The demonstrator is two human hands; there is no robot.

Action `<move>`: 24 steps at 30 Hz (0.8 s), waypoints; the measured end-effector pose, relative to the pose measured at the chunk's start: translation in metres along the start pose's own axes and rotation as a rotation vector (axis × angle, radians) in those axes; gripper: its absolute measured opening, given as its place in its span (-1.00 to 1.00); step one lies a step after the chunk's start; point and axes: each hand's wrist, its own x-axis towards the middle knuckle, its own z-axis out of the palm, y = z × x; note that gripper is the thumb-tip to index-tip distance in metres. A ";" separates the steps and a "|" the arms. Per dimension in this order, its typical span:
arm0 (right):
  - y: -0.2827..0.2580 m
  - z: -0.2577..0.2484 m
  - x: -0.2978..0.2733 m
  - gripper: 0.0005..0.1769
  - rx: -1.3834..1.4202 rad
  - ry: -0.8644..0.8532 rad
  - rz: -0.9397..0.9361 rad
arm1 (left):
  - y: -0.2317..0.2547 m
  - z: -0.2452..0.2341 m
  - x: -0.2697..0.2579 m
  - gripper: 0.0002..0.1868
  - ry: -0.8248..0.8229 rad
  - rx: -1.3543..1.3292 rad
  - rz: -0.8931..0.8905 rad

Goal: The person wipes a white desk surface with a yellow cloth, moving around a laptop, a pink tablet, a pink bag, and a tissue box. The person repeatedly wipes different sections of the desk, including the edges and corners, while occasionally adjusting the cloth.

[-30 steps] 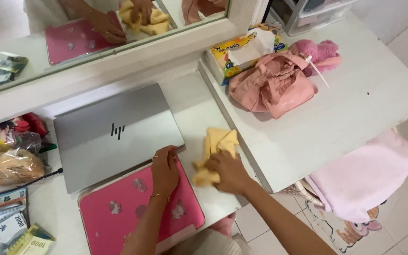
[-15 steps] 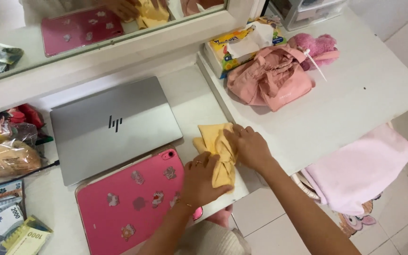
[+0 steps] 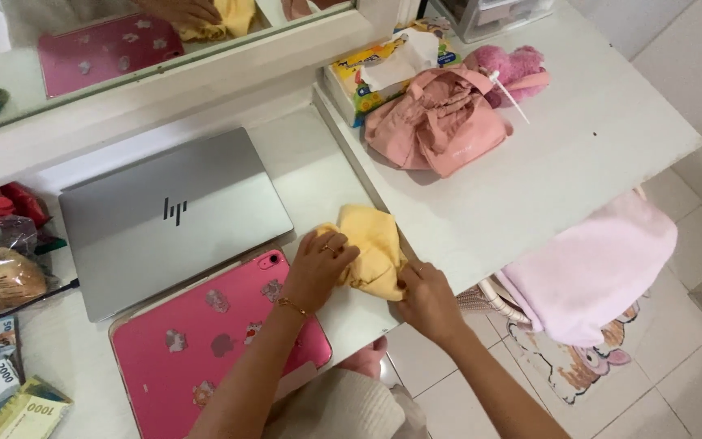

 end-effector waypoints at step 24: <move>-0.044 0.053 -0.097 -0.77 0.336 0.320 0.076 | 0.066 -0.028 -0.026 -0.95 -0.020 -0.217 0.395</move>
